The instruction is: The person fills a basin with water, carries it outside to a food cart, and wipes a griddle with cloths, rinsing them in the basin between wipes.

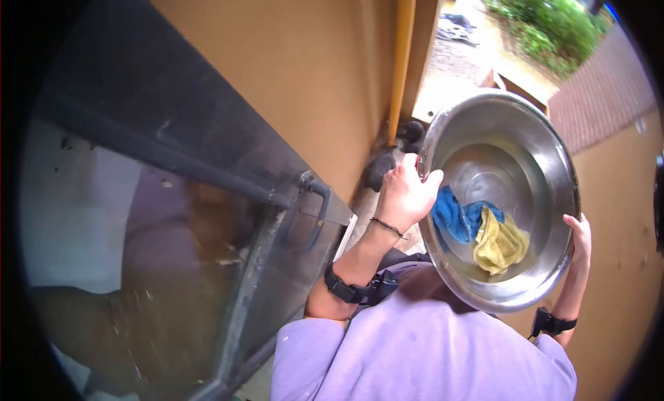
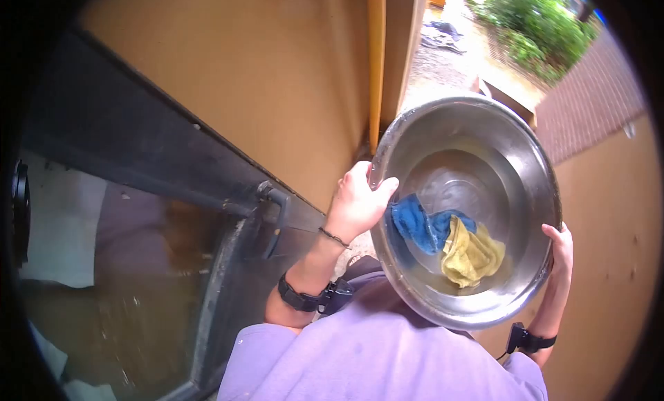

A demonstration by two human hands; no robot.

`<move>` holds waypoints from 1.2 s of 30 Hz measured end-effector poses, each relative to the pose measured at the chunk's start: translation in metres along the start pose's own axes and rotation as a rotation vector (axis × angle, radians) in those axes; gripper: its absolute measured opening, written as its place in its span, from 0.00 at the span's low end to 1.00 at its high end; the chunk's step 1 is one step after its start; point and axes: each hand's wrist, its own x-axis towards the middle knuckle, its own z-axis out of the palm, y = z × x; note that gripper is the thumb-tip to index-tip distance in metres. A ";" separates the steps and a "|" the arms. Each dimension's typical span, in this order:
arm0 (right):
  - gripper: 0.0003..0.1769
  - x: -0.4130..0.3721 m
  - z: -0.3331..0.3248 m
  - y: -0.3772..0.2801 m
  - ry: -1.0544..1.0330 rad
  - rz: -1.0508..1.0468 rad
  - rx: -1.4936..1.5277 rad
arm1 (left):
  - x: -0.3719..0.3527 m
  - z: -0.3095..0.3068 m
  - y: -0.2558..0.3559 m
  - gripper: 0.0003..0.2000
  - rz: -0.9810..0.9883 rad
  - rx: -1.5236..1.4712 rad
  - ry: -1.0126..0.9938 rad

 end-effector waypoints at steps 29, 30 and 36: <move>0.20 0.249 0.220 -0.126 -0.675 -0.159 -0.159 | 0.020 -0.038 -0.003 0.20 -0.704 0.514 0.616; 0.20 0.245 0.223 -0.130 -0.679 -0.154 -0.165 | 0.018 -0.038 -0.002 0.20 -0.686 0.509 0.637; 0.22 0.242 0.241 -0.129 -0.722 -0.042 -0.202 | 0.005 -0.050 -0.006 0.21 -0.588 0.453 0.761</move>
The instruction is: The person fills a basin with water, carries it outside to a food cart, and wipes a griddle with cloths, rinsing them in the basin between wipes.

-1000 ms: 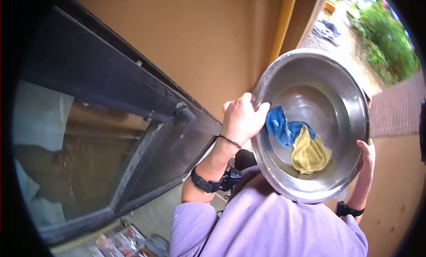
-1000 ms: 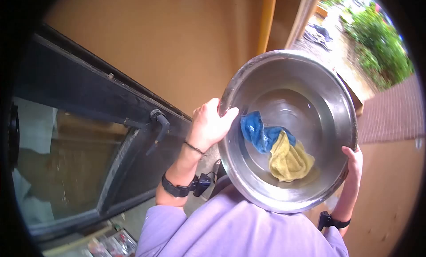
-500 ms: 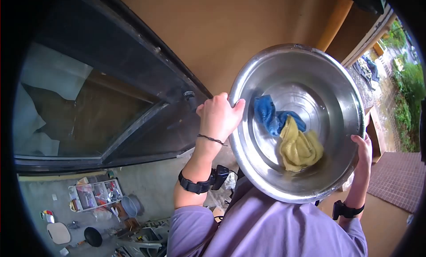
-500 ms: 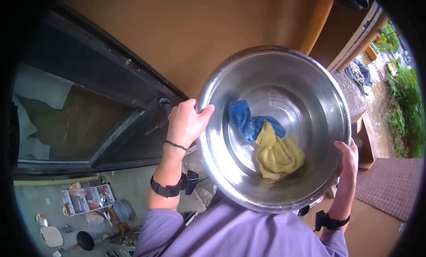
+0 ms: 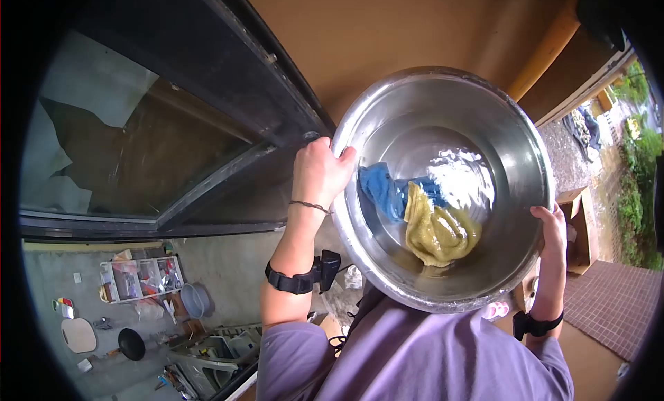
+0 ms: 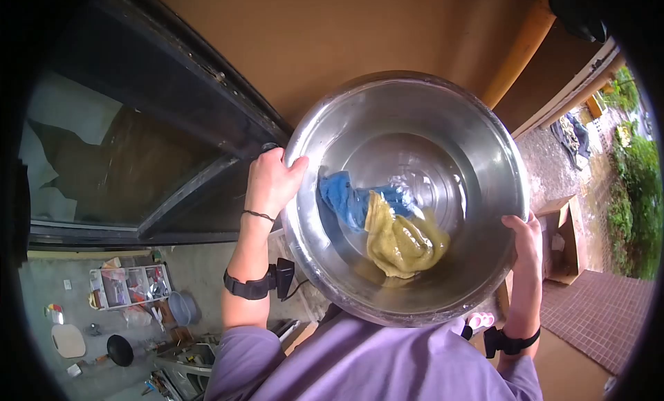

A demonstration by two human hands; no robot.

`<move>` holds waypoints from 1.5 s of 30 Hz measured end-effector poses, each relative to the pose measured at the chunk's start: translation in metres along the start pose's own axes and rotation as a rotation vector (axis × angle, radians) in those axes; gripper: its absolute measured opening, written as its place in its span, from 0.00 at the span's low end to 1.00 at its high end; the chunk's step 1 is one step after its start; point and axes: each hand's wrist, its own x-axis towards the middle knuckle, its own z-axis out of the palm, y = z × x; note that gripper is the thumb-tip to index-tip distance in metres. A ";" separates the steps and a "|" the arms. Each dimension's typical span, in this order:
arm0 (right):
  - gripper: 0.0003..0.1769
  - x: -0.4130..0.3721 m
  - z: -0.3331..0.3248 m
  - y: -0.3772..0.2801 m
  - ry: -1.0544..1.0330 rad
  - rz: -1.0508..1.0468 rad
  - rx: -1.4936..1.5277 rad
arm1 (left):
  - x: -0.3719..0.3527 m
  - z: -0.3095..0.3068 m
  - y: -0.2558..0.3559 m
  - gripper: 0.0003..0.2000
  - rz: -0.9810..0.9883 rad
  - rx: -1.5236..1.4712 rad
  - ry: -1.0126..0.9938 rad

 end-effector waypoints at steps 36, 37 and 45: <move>0.15 0.136 -0.217 0.019 -0.033 0.152 -0.430 | -0.071 0.098 0.058 0.15 -0.102 -0.352 -0.057; 0.15 0.140 -0.222 0.023 -0.037 0.151 -0.433 | -0.074 0.101 0.061 0.16 -0.113 -0.373 -0.102; 0.14 0.143 -0.262 0.036 0.077 0.223 -0.462 | -0.049 0.130 0.099 0.17 -0.075 -0.493 -0.190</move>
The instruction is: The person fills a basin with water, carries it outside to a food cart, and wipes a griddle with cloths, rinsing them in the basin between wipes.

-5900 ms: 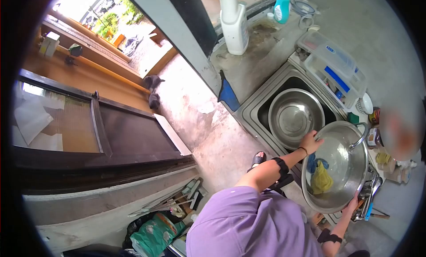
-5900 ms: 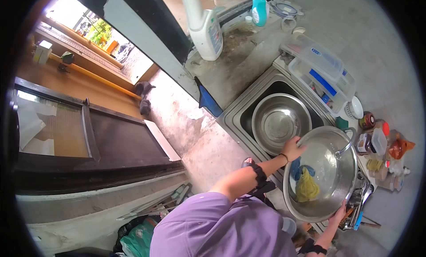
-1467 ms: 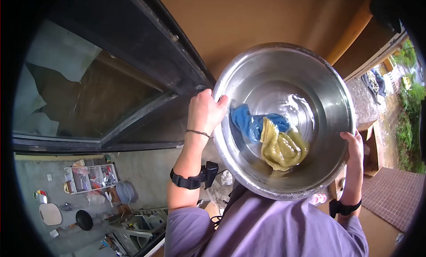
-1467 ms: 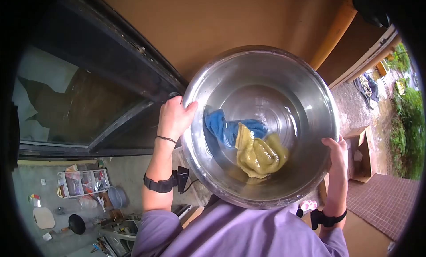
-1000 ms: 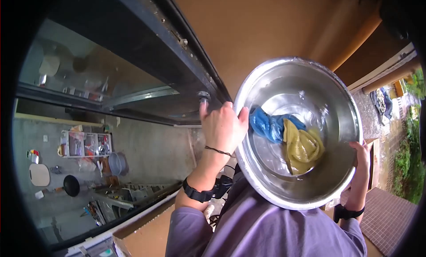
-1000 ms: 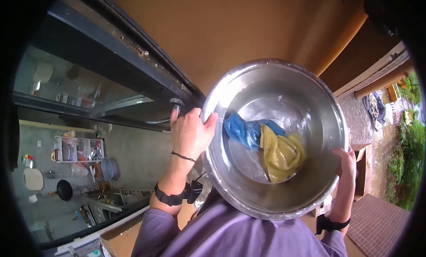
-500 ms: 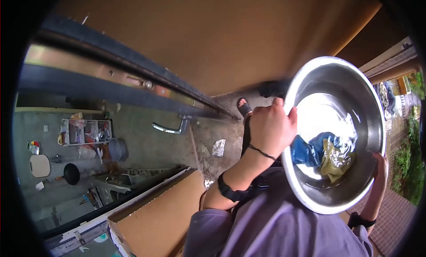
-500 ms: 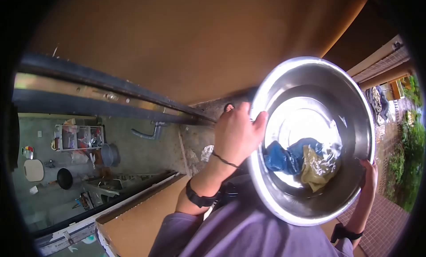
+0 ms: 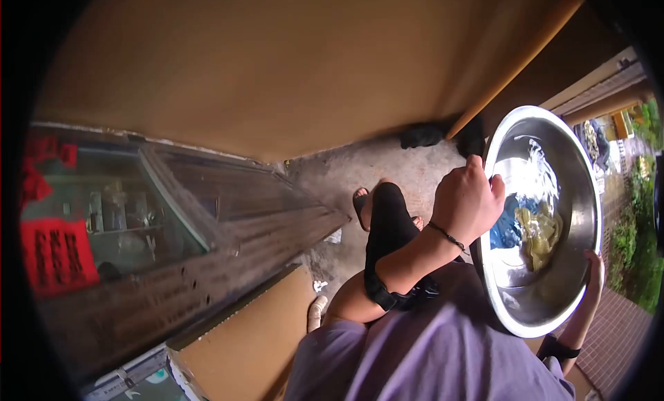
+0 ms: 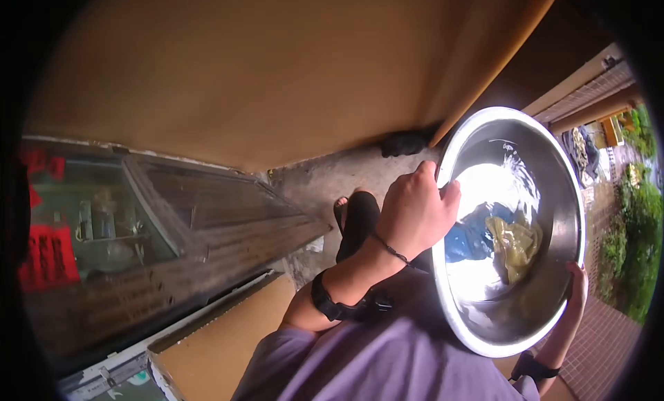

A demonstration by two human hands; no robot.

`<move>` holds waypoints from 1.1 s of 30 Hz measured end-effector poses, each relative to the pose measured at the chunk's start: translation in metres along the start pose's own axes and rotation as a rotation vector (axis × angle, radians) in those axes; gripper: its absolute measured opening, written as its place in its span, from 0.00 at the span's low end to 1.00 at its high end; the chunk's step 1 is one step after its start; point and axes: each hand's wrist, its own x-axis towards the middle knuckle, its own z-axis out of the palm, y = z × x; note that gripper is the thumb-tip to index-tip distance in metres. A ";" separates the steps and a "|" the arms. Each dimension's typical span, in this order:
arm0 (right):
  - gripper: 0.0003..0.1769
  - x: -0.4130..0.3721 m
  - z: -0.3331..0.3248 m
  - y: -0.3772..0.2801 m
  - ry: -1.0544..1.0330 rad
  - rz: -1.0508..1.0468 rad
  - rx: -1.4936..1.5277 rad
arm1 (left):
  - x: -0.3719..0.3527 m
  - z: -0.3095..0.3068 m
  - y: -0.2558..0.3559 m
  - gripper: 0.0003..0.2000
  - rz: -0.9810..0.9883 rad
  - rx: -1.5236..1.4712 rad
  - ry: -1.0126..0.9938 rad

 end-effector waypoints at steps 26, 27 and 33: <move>0.09 -0.156 0.028 0.064 0.816 0.265 0.622 | 0.200 0.257 0.135 0.15 0.328 -0.425 -0.881; 0.09 -0.154 0.026 0.054 0.857 0.254 0.687 | 0.209 0.270 0.150 0.17 0.313 -0.379 -0.985; 0.11 -0.156 0.007 0.033 1.000 0.235 0.739 | 0.223 0.329 0.204 0.17 0.411 -0.389 -1.090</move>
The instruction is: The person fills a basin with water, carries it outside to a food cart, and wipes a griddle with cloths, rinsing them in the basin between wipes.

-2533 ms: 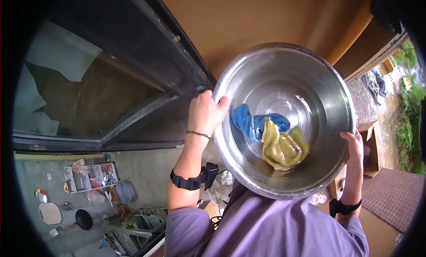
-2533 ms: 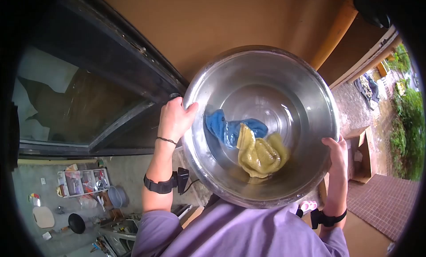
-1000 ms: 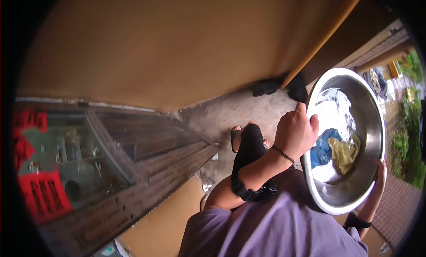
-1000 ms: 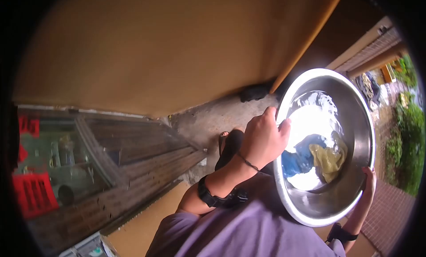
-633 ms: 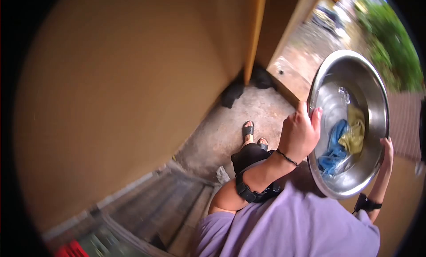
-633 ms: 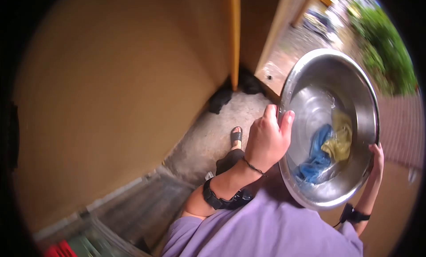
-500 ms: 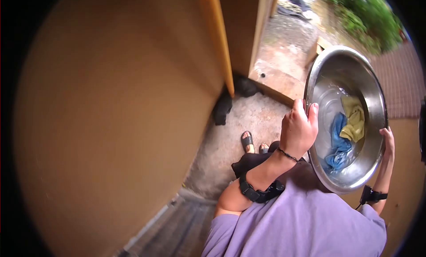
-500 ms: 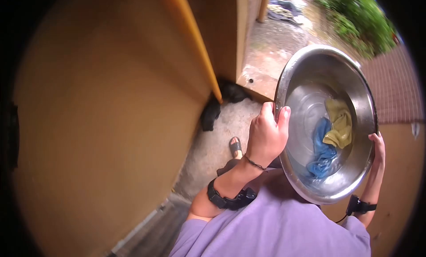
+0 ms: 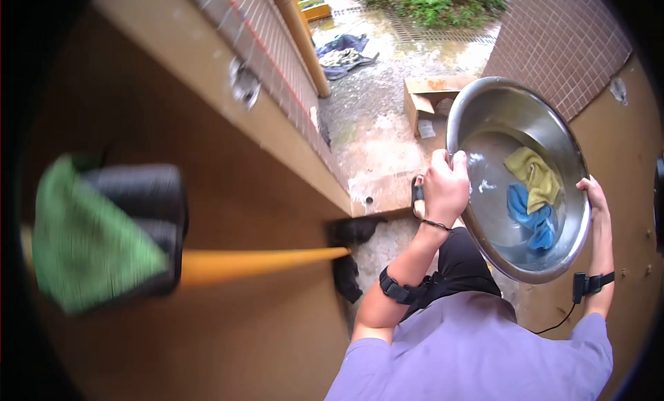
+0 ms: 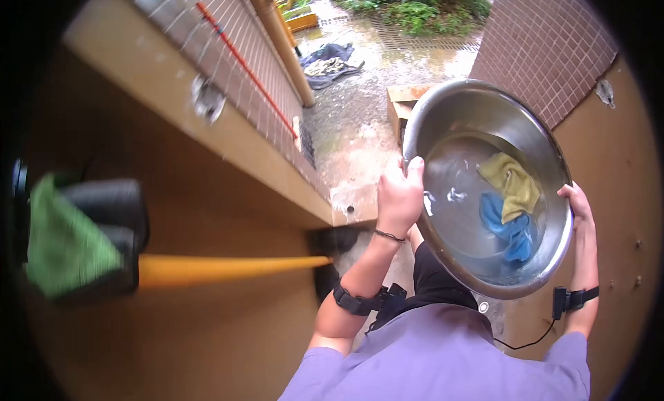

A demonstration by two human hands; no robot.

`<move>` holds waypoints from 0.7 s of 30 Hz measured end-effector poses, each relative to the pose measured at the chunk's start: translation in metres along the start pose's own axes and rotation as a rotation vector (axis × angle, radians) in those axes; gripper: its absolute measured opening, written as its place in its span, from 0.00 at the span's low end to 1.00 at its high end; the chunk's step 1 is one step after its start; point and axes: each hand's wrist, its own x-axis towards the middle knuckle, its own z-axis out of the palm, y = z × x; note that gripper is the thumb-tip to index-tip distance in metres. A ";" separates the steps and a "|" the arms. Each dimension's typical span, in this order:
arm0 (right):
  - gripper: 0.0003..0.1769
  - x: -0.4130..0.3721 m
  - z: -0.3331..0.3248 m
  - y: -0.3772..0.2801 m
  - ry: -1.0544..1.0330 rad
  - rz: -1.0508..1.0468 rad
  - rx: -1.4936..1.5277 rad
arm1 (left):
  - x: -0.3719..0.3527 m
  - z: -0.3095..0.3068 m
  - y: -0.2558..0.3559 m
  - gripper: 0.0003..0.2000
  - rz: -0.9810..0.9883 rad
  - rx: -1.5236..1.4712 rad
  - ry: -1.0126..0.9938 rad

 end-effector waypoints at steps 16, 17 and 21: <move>0.19 0.330 0.189 -0.221 0.071 0.029 0.198 | 0.484 0.043 0.059 0.10 -0.013 -0.164 -0.148; 0.21 0.349 0.200 -0.242 0.049 0.014 0.233 | 0.515 0.043 0.070 0.09 0.036 -0.110 -0.121; 0.18 0.433 0.238 -0.309 0.149 0.024 0.151 | 0.639 0.035 0.113 0.08 0.024 0.159 -0.144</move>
